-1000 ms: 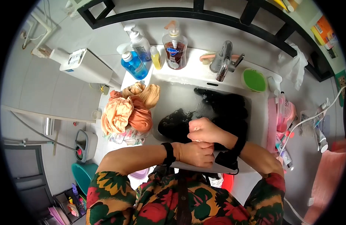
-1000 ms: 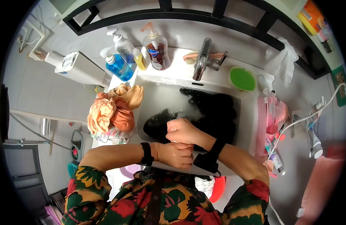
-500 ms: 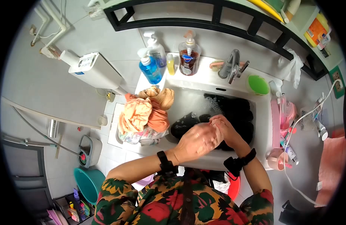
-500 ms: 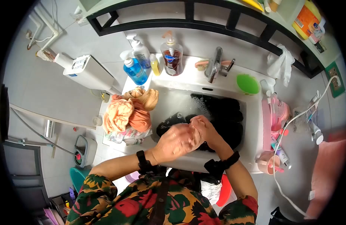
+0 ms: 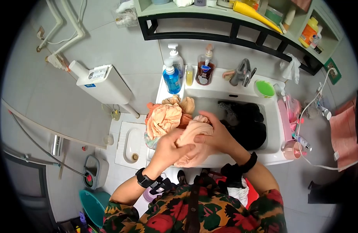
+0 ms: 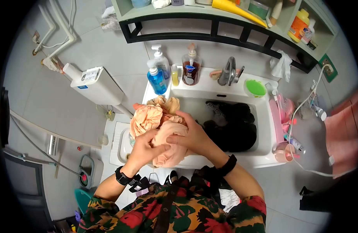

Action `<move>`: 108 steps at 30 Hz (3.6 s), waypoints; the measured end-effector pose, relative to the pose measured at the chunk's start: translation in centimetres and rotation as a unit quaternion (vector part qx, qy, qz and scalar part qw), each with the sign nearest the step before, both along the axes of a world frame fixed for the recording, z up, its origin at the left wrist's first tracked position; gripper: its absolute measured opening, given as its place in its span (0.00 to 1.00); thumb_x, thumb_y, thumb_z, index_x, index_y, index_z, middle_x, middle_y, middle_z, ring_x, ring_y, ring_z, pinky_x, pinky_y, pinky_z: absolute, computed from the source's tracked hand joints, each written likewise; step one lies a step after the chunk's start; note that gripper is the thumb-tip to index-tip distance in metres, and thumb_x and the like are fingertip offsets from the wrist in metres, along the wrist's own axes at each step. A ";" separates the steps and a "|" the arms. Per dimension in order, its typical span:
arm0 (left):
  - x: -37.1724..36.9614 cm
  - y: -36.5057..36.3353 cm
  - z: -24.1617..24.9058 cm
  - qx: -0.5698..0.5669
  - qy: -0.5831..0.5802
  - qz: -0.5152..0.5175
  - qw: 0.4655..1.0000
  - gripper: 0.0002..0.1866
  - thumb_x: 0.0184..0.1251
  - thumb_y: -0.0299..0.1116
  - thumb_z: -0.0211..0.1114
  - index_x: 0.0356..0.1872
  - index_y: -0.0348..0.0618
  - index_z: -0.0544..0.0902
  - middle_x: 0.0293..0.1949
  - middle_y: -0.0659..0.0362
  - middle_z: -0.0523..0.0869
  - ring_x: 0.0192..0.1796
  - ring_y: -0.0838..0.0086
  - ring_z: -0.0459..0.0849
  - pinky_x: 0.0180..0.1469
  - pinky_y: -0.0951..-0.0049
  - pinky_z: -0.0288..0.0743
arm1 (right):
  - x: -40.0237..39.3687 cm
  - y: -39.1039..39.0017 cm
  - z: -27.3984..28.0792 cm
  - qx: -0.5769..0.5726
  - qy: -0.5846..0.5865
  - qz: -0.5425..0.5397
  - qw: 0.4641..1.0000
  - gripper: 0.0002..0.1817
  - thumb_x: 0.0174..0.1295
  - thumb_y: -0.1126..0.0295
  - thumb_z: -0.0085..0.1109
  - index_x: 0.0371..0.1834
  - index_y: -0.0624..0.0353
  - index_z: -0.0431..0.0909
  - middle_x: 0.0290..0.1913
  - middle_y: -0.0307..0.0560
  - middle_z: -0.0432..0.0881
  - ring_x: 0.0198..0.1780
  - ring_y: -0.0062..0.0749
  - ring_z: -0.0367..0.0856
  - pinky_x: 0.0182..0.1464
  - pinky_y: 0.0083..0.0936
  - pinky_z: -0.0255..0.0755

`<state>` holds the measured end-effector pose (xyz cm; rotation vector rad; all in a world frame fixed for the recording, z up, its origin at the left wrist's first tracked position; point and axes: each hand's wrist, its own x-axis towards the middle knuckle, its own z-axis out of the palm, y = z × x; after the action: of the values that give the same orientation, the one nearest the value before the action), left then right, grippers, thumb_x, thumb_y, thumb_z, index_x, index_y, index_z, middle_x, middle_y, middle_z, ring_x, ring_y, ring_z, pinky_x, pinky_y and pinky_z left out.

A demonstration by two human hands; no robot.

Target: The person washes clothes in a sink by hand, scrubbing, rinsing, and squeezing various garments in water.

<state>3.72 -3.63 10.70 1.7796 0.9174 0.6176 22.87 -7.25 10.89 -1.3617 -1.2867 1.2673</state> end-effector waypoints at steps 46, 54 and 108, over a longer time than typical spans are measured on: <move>0.0 3.0 0.6 0.253 0.160 0.187 0.936 0.15 0.58 0.33 0.57 0.46 0.40 0.78 0.60 0.48 0.66 0.67 0.52 0.52 0.64 0.61 0.50 | 26.3 0.2 -15.9 -0.214 -0.432 -0.285 0.828 0.32 0.44 0.58 0.58 0.55 0.55 0.67 0.51 0.54 0.73 0.53 0.46 0.72 0.54 0.41 0.63; 14.4 -0.9 -0.9 0.019 -0.035 0.030 0.999 0.13 0.55 0.20 0.56 0.43 0.40 0.78 0.51 0.54 0.74 0.48 0.73 0.75 0.45 0.79 0.71 | 22.3 5.0 -18.4 -0.164 -0.355 -0.120 0.912 0.23 0.44 0.64 0.52 0.47 0.58 0.73 0.47 0.56 0.76 0.50 0.48 0.73 0.51 0.37 0.66; 23.3 5.0 -14.6 -0.152 -0.204 0.110 0.961 0.11 0.49 0.19 0.64 0.32 0.41 0.71 0.28 0.67 0.71 0.33 0.83 0.67 0.37 0.84 0.64 | 25.4 -1.1 3.3 0.243 0.151 -0.347 0.893 0.11 0.61 0.66 0.47 0.33 0.61 0.76 0.31 0.38 0.76 0.34 0.18 0.72 0.37 0.16 0.64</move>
<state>27.07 1.37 -3.85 1.2246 0.8723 0.8945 48.32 -8.39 14.24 -1.0533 -0.7169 0.5698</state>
